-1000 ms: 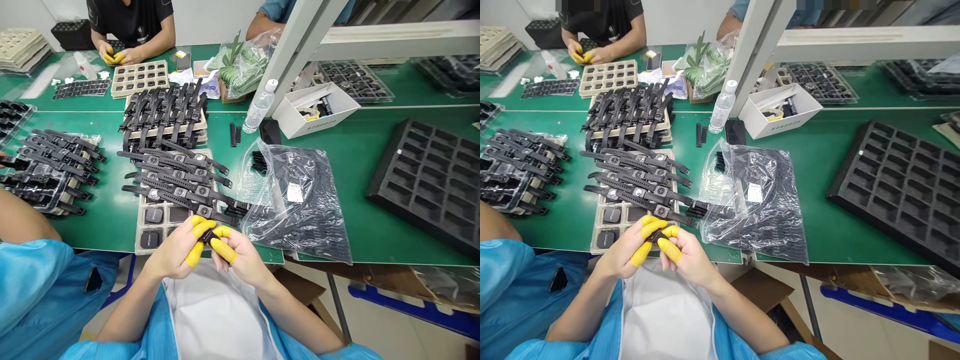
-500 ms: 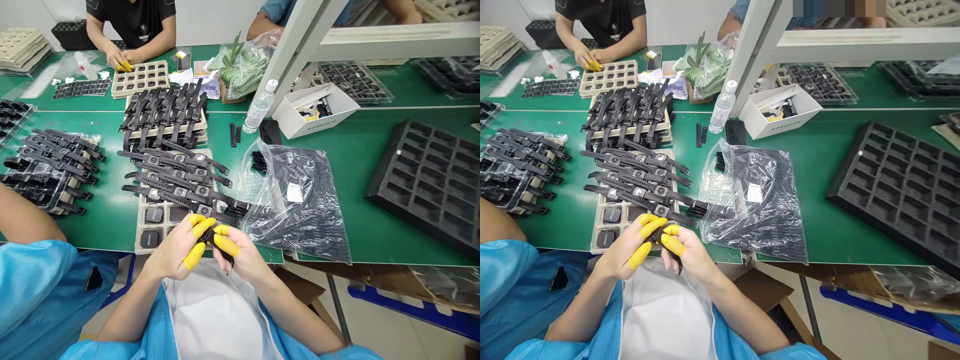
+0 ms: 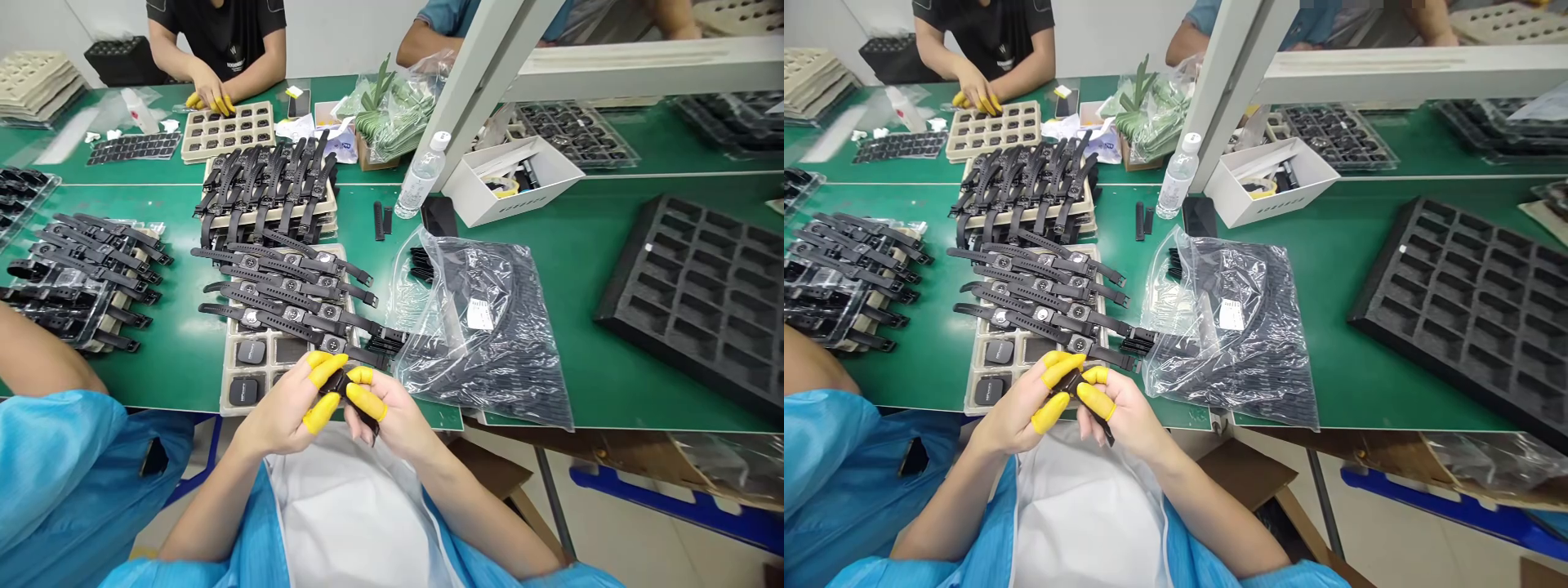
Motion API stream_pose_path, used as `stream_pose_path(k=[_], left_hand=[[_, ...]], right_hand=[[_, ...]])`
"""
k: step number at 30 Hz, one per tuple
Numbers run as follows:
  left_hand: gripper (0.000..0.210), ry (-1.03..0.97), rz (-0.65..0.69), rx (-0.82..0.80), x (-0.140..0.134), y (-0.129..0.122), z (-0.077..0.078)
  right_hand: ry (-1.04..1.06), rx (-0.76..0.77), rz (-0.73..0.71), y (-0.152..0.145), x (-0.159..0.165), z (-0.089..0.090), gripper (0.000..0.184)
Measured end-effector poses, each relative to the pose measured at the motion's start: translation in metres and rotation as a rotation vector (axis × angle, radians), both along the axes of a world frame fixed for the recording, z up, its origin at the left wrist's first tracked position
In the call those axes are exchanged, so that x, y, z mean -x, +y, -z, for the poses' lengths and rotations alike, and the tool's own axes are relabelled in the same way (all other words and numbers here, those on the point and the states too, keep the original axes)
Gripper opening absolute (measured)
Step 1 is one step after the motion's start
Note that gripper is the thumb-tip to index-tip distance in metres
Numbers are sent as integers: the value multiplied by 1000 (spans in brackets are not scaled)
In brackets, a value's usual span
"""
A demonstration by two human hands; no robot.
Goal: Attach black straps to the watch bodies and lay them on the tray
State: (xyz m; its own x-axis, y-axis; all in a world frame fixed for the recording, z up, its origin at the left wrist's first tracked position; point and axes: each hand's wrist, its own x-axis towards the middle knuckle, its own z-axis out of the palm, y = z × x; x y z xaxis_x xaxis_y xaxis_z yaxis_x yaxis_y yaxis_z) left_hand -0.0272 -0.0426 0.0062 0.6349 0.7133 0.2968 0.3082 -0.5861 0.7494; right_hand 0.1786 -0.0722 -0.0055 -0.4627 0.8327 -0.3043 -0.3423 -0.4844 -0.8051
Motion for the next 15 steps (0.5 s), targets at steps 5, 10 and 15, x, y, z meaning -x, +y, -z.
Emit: stream_pose_path(k=[5, 10, 15], left_hand=[[29, -194, -182, 23, -4, -6, 10], [22, -675, -443, 225, -12, -9, 2], [35, -989, -838, 358, 2, 1, -21]], right_hand=[[-33, -84, -9, 1, 1, -4, 47], [-54, -13, -258, 6, -6, -12, 49], [-201, -76, -244, 8, -22, -9, 40]])
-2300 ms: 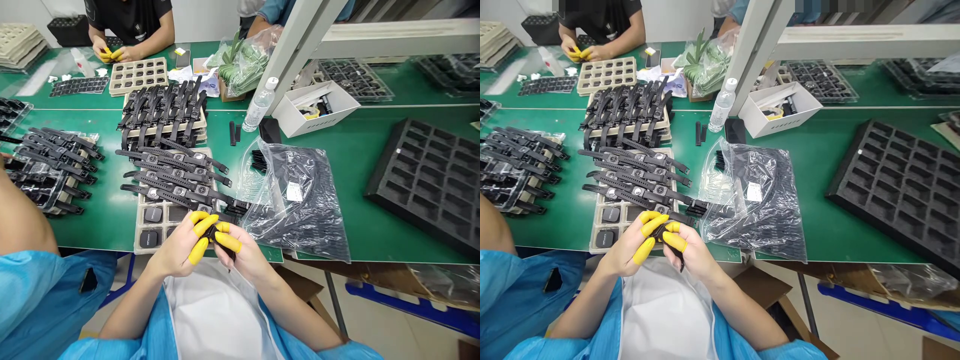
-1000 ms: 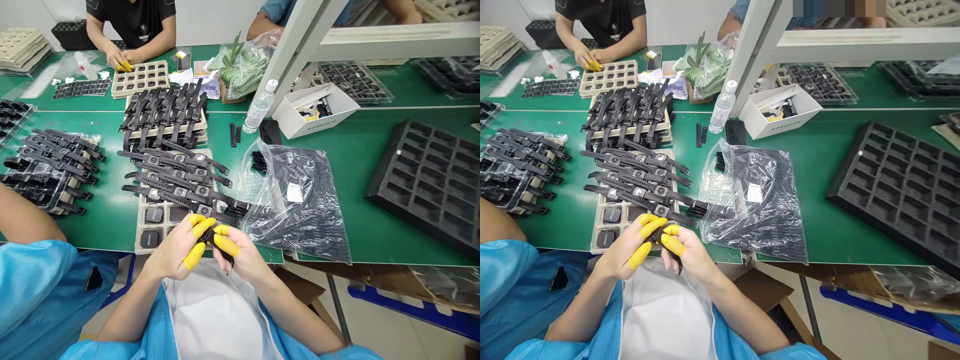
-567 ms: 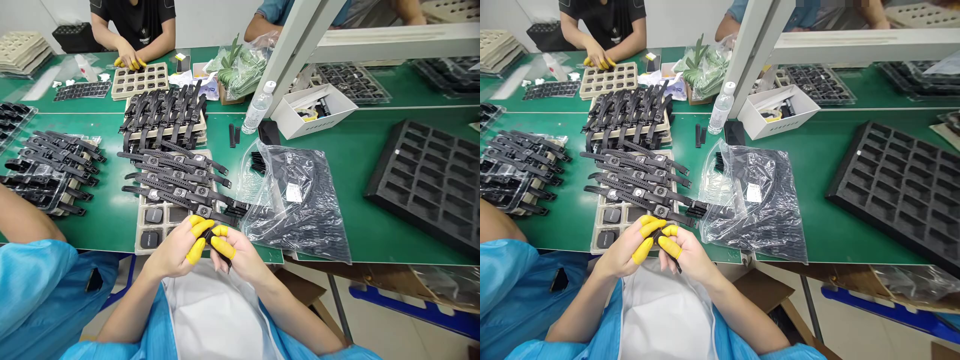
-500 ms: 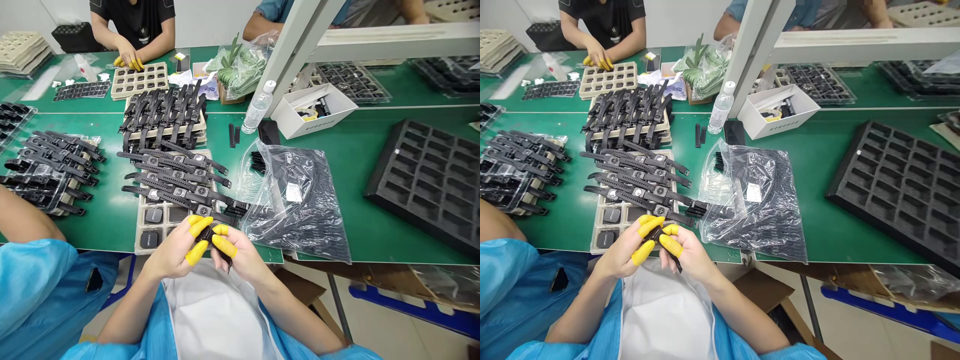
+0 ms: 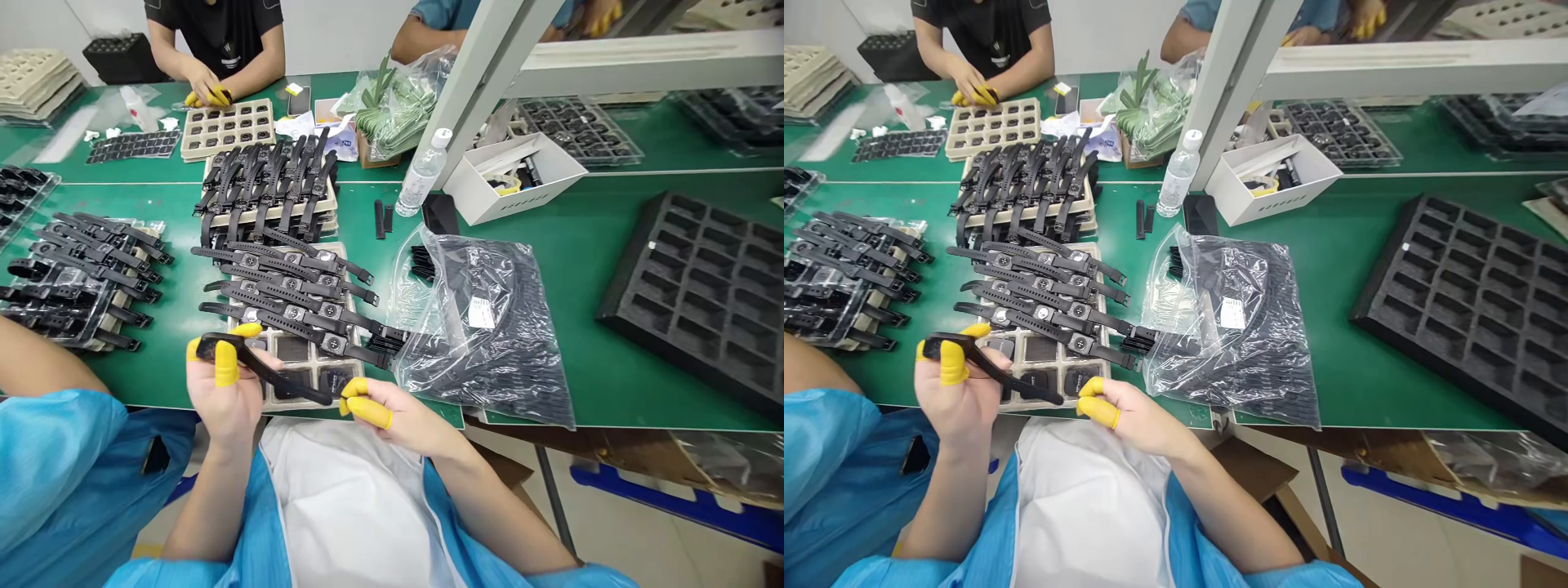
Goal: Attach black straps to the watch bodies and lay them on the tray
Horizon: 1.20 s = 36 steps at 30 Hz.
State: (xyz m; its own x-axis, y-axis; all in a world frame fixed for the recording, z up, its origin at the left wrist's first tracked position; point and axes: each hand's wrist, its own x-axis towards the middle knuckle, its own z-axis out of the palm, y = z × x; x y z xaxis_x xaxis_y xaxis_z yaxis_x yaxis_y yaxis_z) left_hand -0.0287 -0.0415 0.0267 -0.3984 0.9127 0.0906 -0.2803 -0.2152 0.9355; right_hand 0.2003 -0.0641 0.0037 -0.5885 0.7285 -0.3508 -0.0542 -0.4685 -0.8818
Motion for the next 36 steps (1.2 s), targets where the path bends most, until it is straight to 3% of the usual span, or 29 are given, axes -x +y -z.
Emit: stream_pose_path(k=[2, 4, 6, 8, 12, 19, 22, 26, 33, 36], left_hand=[[32, 95, 100, 60, 2, -1, -1], [31, 301, 353, 96, -2, -5, 6], [39, 570, 568, 14, -8, -11, 17], [52, 794, 656, -144, -13, -16, 27], [70, 982, 699, -281, -13, -18, 37], [66, 1000, 686, -321, -12, -20, 37], [61, 992, 674, -341, -15, -20, 32], [54, 996, 771, -372, -13, -18, 20], [49, 1396, 670, -483, -9, -19, 9], [48, 1423, 673, -478, -6, -18, 8]], right_hand=[[58, 46, 106, -3, 0, 2, 40], [127, 61, 179, -6, 6, 2, 41], [184, 65, 190, -9, 15, -1, 42], [227, 94, 165, -11, 23, -5, 43], [256, 171, 108, -12, 27, -7, 40], [263, 195, 222, -13, 26, 0, 36], [315, 244, 248, -13, 29, -1, 36], [331, 282, 260, -13, 28, -1, 35], [276, 289, 194, -11, 25, -2, 37], [265, 276, 177, -12, 25, 2, 38]])
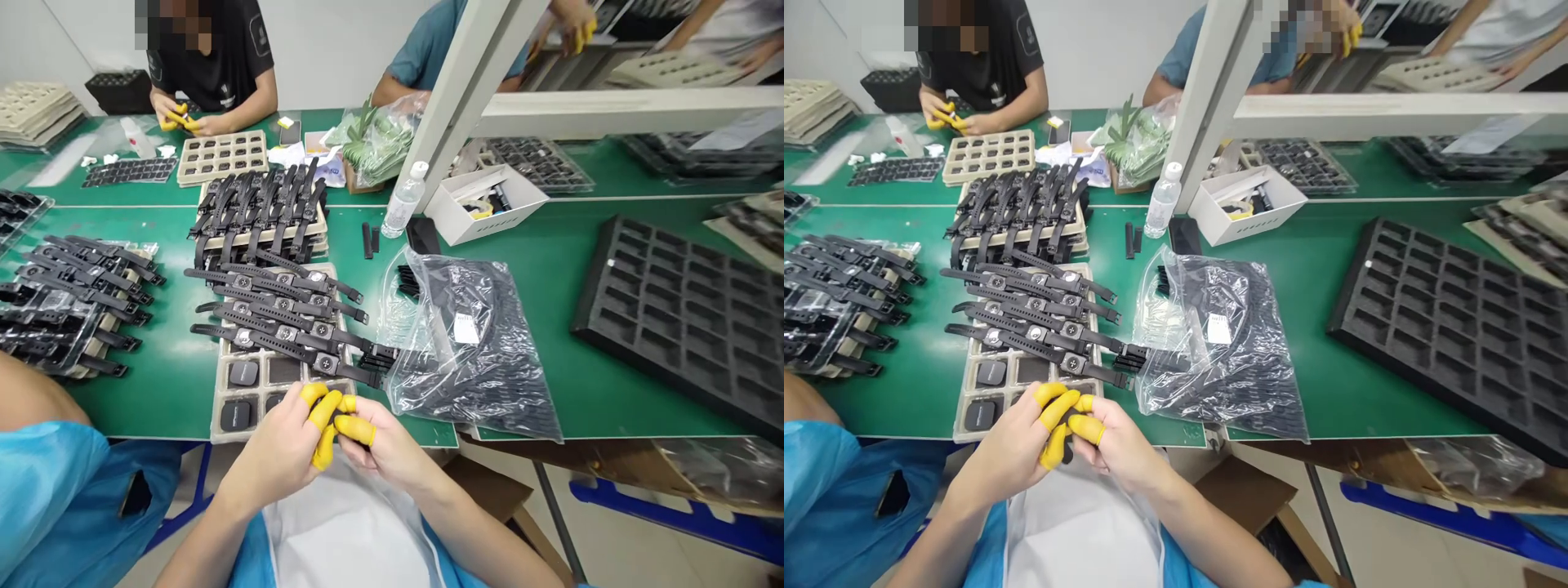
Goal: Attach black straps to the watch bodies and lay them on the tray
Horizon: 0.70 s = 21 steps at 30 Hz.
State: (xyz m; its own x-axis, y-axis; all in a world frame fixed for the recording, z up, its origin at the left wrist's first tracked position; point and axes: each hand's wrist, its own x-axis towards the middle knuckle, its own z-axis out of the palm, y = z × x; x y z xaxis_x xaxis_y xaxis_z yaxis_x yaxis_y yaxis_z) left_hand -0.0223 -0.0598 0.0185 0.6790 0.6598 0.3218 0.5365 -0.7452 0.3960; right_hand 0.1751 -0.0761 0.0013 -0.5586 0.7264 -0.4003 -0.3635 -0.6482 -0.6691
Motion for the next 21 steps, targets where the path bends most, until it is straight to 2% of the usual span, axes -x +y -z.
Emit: stream_pose_path(k=[3, 5, 9, 12, 14, 16, 18, 21], left_hand=[[53, -90, 26, 117, 2, 1, 2], [57, -140, 29, 195, 3, 1, 4], [63, -142, -27, 182, 15, 2, 3], [58, -61, -123, 79, 41, 11, -5], [44, 37, -191, 7, 62, 21, -15], [34, 158, -175, -44, 81, 32, -25], [33, 278, -184, 3, 95, 41, -32], [29, 363, -246, 178, 106, 53, -34]], right_hand=[[-7, -59, -24, -1, 0, 5, 41], [-64, -157, -11, -1, 0, 5, 41], [-404, -595, 56, 6, -5, -4, 29], [-659, -851, -67, 14, -13, -14, 20], [-814, -960, -126, 20, -18, -18, 22], [-960, -1058, -134, 24, -20, -19, 27], [-1081, -1137, -134, 28, -16, -17, 30], [-1206, -1212, -160, 33, -2, -7, 27]])
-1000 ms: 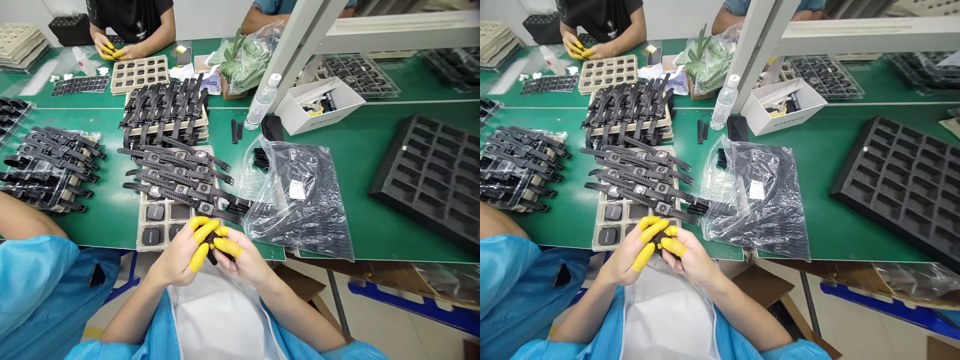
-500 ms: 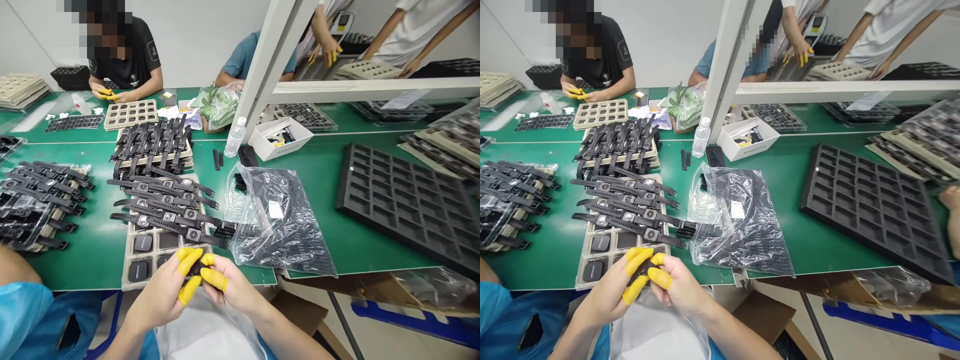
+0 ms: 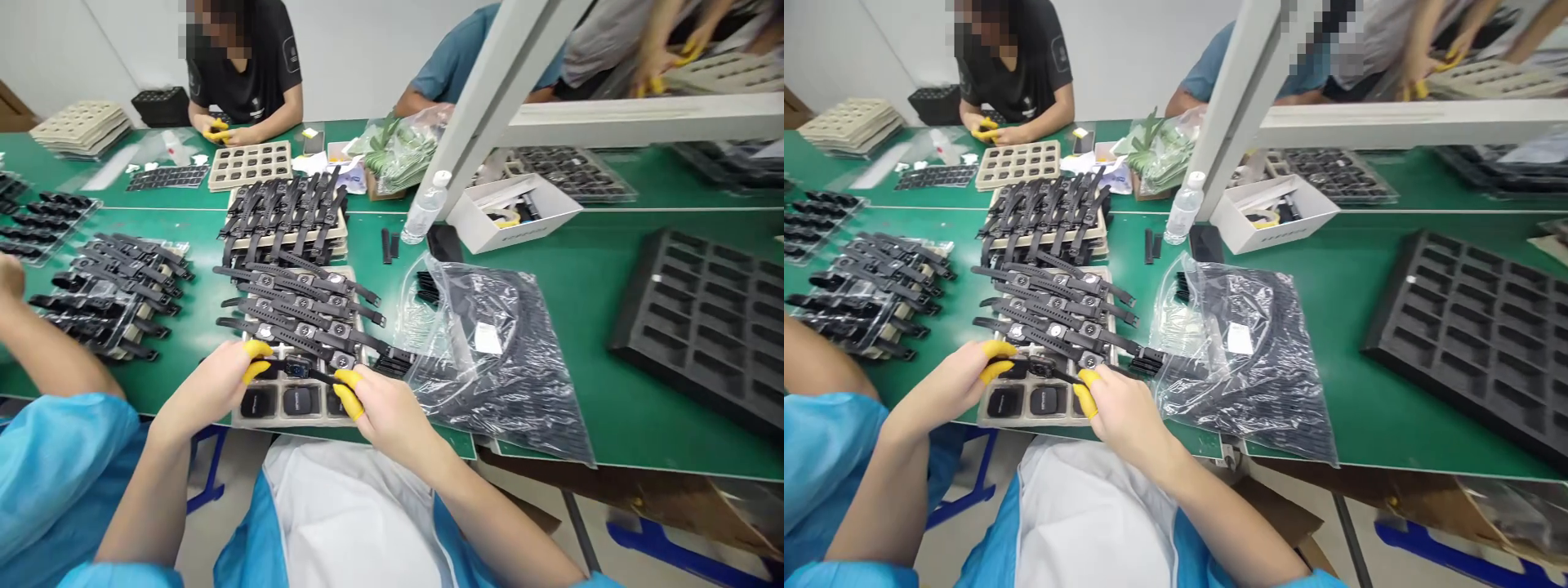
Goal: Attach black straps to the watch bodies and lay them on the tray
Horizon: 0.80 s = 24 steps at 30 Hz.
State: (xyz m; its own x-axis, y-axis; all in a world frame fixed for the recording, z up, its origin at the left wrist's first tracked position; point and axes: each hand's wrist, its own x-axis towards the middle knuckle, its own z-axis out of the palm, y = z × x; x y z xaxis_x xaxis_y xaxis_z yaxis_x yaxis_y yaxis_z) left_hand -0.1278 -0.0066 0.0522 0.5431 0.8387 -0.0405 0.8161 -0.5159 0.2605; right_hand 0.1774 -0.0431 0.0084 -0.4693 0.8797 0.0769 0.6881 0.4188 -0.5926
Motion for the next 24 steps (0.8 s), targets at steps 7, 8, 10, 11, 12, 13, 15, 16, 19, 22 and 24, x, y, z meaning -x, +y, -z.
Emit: stream_pose_path(k=[7, 8, 10, 11, 12, 13, 15, 16, 19, 22, 24], left_hand=[[29, 30, -1, 20, -8, 17, 20], [27, 12, -2, -8, -11, 18, 24], [22, -22, -28, -116, -18, 17, 33], [20, -37, -63, -196, -21, 14, 36], [18, -48, -105, -275, -22, 11, 39], [16, -48, -141, -339, -22, 7, 41], [13, -1, -167, -390, -18, -4, 41], [13, 45, -150, -378, -15, -10, 40], [15, 216, -58, -310, -7, -25, 33], [17, 333, 7, -287, -6, -30, 28], [20, 369, 14, -287, -7, -30, 25]], right_hand=[[-150, -87, 40, 11, 10, 12, 24], [-164, -102, 52, 11, 8, 11, 25], [-165, -130, 76, 11, 0, 9, 27], [-140, -142, 101, 12, -6, 8, 28], [-98, -150, 141, 14, -13, 9, 29], [-48, -151, 193, 18, -22, 11, 30], [29, -127, 308, 28, -45, 18, 31], [28, -101, 349, 34, -57, 22, 30], [-176, 4, 367, 52, -89, 37, 27], [-333, 167, 249, 63, -103, 45, 24], [-326, 224, 179, 64, -105, 45, 24]])
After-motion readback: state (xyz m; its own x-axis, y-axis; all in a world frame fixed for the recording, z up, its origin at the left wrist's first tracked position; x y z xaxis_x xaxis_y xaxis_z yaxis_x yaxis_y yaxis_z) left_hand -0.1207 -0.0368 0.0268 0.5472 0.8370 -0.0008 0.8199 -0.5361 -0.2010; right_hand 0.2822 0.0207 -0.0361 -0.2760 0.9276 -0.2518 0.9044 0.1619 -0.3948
